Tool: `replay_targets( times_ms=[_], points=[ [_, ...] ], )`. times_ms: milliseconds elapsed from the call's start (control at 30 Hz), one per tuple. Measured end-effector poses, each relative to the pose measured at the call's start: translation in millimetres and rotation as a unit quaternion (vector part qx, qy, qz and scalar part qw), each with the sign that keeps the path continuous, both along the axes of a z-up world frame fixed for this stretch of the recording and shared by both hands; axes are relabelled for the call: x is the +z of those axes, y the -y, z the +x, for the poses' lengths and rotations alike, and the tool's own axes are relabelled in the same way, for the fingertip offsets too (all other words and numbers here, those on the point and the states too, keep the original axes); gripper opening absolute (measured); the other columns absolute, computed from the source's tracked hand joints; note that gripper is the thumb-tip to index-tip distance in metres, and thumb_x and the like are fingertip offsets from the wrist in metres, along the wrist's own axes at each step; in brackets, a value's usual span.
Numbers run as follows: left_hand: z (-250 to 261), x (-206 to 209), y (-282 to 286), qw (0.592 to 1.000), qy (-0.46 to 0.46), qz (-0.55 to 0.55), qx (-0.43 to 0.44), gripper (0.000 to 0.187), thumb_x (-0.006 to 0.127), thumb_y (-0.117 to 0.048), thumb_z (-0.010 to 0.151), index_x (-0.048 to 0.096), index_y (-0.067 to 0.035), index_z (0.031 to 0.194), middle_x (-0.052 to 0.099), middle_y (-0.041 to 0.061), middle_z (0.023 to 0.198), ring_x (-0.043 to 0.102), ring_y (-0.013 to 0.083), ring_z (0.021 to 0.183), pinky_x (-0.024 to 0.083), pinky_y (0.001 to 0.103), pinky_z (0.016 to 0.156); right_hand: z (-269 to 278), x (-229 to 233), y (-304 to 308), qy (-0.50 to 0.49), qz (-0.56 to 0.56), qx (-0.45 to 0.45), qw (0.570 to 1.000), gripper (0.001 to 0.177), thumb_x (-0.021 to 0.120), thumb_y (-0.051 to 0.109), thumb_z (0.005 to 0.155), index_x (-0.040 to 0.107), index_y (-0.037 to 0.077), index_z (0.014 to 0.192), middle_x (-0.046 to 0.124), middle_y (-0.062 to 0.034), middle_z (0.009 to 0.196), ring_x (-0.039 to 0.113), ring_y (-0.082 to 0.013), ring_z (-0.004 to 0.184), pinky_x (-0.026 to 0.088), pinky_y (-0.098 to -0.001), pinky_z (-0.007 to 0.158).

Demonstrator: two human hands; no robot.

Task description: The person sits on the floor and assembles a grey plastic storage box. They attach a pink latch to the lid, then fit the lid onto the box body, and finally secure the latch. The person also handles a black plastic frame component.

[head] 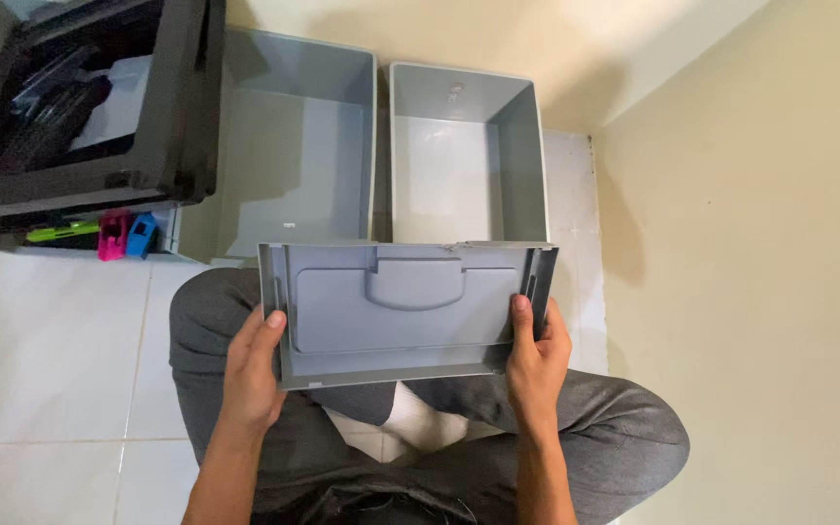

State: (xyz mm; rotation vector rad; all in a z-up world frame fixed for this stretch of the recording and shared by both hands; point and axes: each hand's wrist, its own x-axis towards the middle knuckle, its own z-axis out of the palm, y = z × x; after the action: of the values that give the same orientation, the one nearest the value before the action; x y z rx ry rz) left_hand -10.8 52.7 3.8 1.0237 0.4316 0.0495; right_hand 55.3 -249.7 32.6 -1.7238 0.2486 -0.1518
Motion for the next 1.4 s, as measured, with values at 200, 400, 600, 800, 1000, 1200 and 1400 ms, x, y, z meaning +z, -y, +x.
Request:
replay_targets(
  times_ms=[200, 400, 600, 800, 1000, 1200, 1400],
  points=[
    [-1.9, 15.1, -31.9, 1.000, -0.009, 0.007, -0.001, 0.054, 0.042, -0.030, 0.106, 0.050, 0.005, 0.147, 0.067, 0.012, 0.135, 0.061, 0.0208, 0.124, 0.046, 0.036, 0.107, 13.2, 12.8, -25.1, 0.047, -0.007, 0.014, 0.999, 0.027, 0.061, 0.025, 0.108, 0.067, -0.001, 0.109, 0.057, 0.0073, 0.086, 0.047, -0.0029, 0.079, 0.039, -0.0204, 0.069],
    [-38.7, 17.8, -82.3, 0.992, 0.109, -0.056, 0.013, 0.057, 0.050, -0.028, 0.108, 0.047, 0.008, 0.152, 0.064, 0.021, 0.135, 0.062, 0.0277, 0.123, 0.049, 0.045, 0.104, 45.1, 36.9, -81.1, 0.036, -0.033, 0.072, 0.996, 0.034, 0.060, 0.025, 0.107, 0.066, -0.002, 0.128, 0.060, 0.0012, 0.093, 0.051, -0.0074, 0.086, 0.042, -0.0228, 0.074],
    [-89.1, 21.0, -139.1, 0.960, 0.266, -0.056, 0.068, 0.049, 0.062, -0.012, 0.110, 0.050, 0.013, 0.150, 0.069, 0.024, 0.127, 0.066, 0.0297, 0.121, 0.052, 0.046, 0.104, 58.9, 65.0, -147.3, 0.110, -0.002, 0.162, 0.981, 0.040, 0.051, 0.024, 0.109, 0.053, 0.003, 0.143, 0.065, -0.0065, 0.115, 0.063, -0.0150, 0.111, 0.059, -0.0317, 0.090],
    [-89.9, 68.5, -181.7, 0.943, 0.232, 0.188, 0.143, 0.041, 0.067, -0.005, 0.104, 0.055, 0.009, 0.141, 0.064, 0.016, 0.130, 0.061, 0.0209, 0.123, 0.049, 0.040, 0.115, 55.7, 77.5, -206.7, 0.155, -0.054, 0.222, 0.961, 0.036, 0.052, 0.023, 0.112, 0.057, 0.002, 0.140, 0.066, -0.0085, 0.121, 0.063, -0.0179, 0.118, 0.054, -0.0344, 0.098],
    [-45.5, 106.2, -211.2, 0.902, 0.253, 0.329, 0.120, 0.041, 0.068, -0.006, 0.100, 0.056, 0.001, 0.138, 0.057, 0.015, 0.143, 0.053, 0.0297, 0.147, 0.043, 0.046, 0.126, 55.7, 74.0, -257.3, 0.171, -0.099, 0.283, 0.938, 0.033, 0.053, 0.026, 0.111, 0.060, 0.003, 0.133, 0.066, -0.0087, 0.130, 0.064, -0.0189, 0.121, 0.052, -0.0340, 0.102],
    [-5.7, 94.9, -239.3, 0.844, 0.131, 0.510, 0.097, 0.042, 0.073, -0.007, 0.091, 0.065, -0.009, 0.133, 0.065, 0.008, 0.142, 0.053, 0.0299, 0.147, 0.030, 0.055, 0.129, 58.6, 68.1, -293.3, 0.153, -0.153, 0.309, 0.926, 0.031, 0.056, 0.028, 0.109, 0.066, 0.004, 0.127, 0.065, -0.0100, 0.125, 0.064, -0.0203, 0.115, 0.052, -0.0341, 0.101],
    [23.5, 64.9, -262.4, 0.807, 0.116, 0.573, 0.077, 0.039, 0.069, -0.010, 0.096, 0.064, -0.010, 0.135, 0.064, 0.007, 0.143, 0.049, 0.0322, 0.147, 0.017, 0.064, 0.128, 61.2, 60.6, -305.3, 0.107, -0.185, 0.322, 0.922, 0.029, 0.057, 0.027, 0.106, 0.069, 0.008, 0.125, 0.065, -0.0090, 0.124, 0.064, -0.0200, 0.111, 0.052, -0.0339, 0.097]
  ],
)
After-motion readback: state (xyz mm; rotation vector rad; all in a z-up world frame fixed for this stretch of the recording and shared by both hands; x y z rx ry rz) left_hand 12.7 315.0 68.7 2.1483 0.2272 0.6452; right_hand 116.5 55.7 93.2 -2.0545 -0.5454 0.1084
